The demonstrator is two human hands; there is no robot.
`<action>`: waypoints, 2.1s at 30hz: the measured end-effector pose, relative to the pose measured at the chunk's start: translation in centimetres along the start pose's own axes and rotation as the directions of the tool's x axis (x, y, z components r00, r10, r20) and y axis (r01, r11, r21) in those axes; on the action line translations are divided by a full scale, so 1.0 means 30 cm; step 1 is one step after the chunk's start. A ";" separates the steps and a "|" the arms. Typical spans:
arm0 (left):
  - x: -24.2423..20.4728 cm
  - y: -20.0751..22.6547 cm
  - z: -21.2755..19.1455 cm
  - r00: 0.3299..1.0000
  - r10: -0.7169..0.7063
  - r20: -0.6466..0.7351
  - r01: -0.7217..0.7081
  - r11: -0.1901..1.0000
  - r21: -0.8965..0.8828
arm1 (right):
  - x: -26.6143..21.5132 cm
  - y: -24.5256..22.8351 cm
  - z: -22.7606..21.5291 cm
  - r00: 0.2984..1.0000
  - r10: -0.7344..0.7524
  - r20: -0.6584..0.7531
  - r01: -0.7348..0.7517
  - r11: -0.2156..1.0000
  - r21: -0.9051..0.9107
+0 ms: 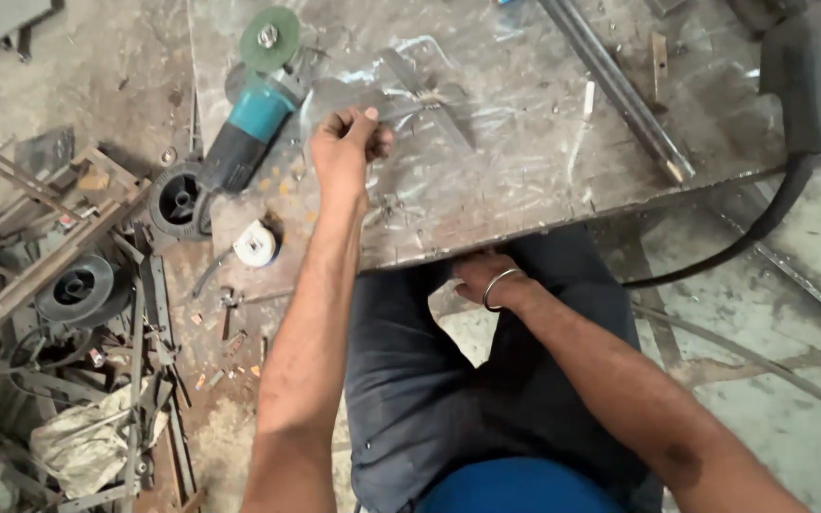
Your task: The person sits on the floor at a metal workbench, first resting their hands between their legs, then reaches up to touch a welded cross-shaped metal piece on the bench. They pull out a tape measure and measure the length of the metal piece, holding the tape across it with both hands.
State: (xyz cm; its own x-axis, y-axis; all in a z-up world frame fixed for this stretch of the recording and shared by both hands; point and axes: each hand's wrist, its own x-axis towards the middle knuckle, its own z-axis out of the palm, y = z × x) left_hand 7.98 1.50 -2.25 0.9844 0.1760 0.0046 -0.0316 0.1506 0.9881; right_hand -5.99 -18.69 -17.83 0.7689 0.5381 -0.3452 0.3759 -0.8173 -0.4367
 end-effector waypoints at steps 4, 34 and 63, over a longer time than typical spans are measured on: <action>-0.138 -0.005 -0.060 0.958 -0.242 0.156 0.259 0.961 -0.100 | -0.067 -0.024 0.004 0.996 -0.078 -0.033 0.080 0.995 0.063; -0.303 0.017 -0.172 0.793 0.321 0.518 -0.609 0.394 0.688 | -0.102 -0.078 -0.053 0.993 -0.115 0.014 0.114 0.993 0.022; -0.300 0.015 -0.178 0.840 0.269 0.471 -0.542 0.407 0.735 | -0.035 -0.057 -0.073 0.987 -0.088 0.131 0.075 0.992 0.103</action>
State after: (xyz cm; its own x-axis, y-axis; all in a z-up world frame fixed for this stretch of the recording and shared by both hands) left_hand -1.83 5.17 -2.68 0.9003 -0.2694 0.3419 -0.4189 -0.7495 0.5125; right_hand -6.30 -18.32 -14.89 0.6585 0.6302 -0.4114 0.3768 -0.7493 -0.5446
